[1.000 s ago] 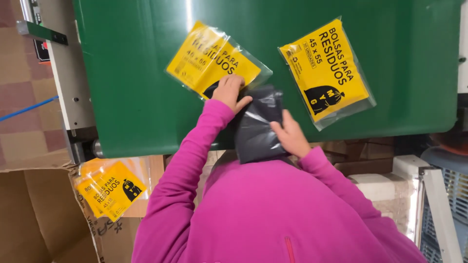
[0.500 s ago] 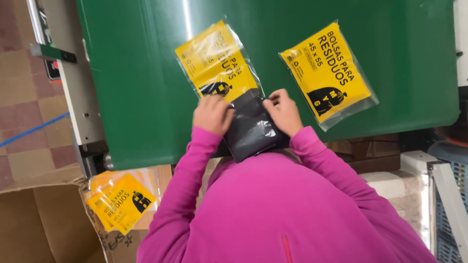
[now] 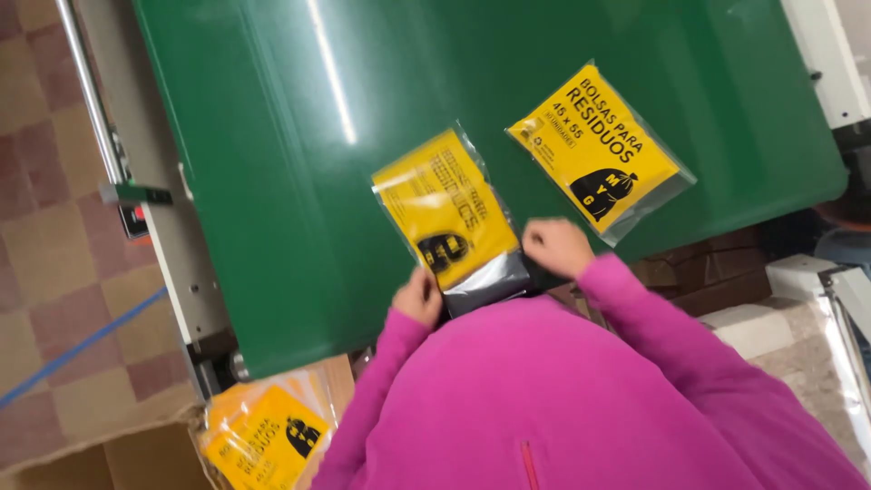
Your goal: Folding black plastic trash bags and inserting them into labeled yellow packaging sleeves before placing them into a press machine.
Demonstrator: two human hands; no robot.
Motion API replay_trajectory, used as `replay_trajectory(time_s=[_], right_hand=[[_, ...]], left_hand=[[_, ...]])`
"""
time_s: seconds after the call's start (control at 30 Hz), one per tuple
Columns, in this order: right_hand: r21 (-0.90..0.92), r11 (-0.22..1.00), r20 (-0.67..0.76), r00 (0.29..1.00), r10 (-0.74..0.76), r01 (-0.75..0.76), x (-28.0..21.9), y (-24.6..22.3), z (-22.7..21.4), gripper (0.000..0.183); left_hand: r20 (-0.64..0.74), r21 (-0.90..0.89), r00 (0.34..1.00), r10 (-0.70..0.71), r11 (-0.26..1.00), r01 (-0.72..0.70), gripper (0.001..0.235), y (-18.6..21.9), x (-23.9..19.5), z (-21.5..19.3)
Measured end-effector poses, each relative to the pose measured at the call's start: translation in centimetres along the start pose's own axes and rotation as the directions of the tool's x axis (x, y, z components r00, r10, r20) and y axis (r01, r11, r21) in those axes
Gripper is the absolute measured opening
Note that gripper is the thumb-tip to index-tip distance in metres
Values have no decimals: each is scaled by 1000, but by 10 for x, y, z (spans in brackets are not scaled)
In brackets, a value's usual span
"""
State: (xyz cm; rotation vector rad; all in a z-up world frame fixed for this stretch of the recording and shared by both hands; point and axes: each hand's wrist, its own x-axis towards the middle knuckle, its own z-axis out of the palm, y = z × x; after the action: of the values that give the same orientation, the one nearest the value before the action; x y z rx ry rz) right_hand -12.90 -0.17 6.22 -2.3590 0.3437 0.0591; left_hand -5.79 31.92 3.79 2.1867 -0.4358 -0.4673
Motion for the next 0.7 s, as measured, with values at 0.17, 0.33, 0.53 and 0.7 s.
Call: replay_trajectory(time_s=[0.17, 0.33, 0.53, 0.7], right_hand=[[431, 819, 259, 921, 290, -379, -10, -18, -34, 20], [603, 782, 125, 987, 104, -159, 85, -90, -147, 27], [323, 946, -201, 979, 44, 24, 43, -58, -251, 20], [-131, 957, -303, 930, 210, -259, 21, 91, -213, 17]], left_hand=[[263, -413, 964, -18, 902, 130, 16, -28, 15, 1], [64, -874, 995, 74, 485, 20, 14, 127, 91, -96], [17, -811, 992, 128, 582, -61, 24, 202, 118, -19], [195, -438, 952, 236, 889, -131, 21, 197, 114, 107]])
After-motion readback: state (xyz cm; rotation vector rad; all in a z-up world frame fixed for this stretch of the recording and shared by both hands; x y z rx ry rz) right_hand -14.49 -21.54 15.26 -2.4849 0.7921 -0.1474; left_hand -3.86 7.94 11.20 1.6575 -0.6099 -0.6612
